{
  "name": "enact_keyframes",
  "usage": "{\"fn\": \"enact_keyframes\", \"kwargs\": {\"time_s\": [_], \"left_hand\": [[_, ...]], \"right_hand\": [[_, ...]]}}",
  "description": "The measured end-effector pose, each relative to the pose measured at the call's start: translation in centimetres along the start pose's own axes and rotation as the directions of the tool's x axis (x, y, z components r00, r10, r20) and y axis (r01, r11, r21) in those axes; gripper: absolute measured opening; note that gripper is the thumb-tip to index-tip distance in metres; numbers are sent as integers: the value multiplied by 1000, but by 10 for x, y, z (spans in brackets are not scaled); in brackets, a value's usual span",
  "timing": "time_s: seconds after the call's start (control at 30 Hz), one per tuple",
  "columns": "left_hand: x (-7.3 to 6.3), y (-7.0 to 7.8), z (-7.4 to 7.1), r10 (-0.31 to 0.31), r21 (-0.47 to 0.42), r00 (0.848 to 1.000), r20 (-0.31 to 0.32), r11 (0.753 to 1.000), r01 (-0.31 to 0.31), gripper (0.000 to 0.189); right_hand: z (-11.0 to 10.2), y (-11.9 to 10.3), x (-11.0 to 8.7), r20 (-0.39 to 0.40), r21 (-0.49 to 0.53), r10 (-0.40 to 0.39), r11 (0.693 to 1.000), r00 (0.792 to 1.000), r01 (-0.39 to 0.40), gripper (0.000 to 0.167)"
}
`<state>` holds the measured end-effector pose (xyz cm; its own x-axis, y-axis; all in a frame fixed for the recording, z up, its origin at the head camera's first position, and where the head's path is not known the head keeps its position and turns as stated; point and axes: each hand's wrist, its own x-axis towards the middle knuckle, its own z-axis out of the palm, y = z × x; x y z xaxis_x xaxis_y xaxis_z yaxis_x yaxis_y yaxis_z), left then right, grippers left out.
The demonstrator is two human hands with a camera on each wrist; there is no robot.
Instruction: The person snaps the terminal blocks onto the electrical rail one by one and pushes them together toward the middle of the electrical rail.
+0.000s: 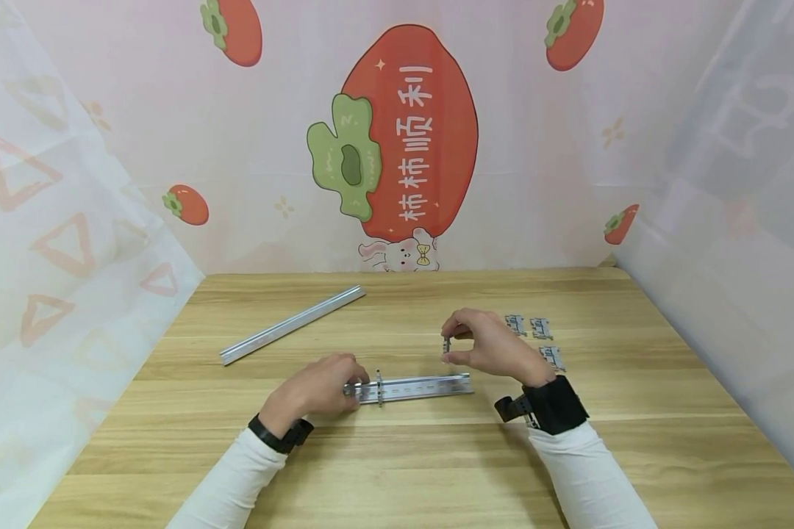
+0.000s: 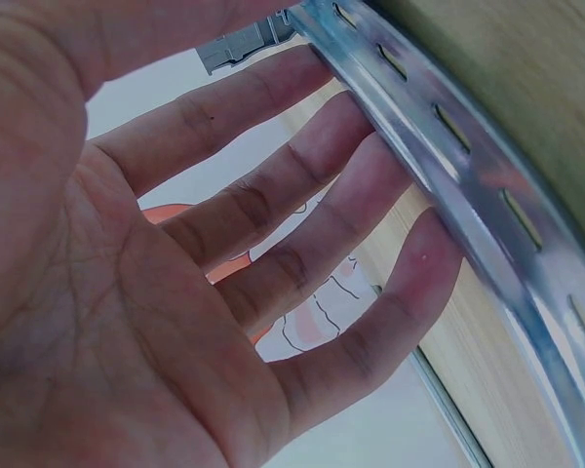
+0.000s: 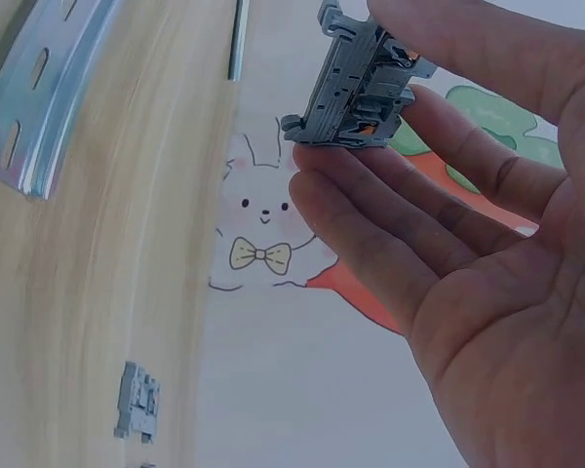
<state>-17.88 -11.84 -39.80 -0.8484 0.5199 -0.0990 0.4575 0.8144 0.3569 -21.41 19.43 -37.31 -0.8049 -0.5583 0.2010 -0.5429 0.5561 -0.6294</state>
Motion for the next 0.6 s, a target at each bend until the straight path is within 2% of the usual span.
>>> {"fn": "enact_keyframes", "kwargs": {"time_s": [0.6], "left_hand": [[1, -1, 1, 2, 3, 1000, 2, 1000, -2, 21]], "right_hand": [[18, -9, 8, 46, 177, -27, 984, 999, 18, 31]]}}
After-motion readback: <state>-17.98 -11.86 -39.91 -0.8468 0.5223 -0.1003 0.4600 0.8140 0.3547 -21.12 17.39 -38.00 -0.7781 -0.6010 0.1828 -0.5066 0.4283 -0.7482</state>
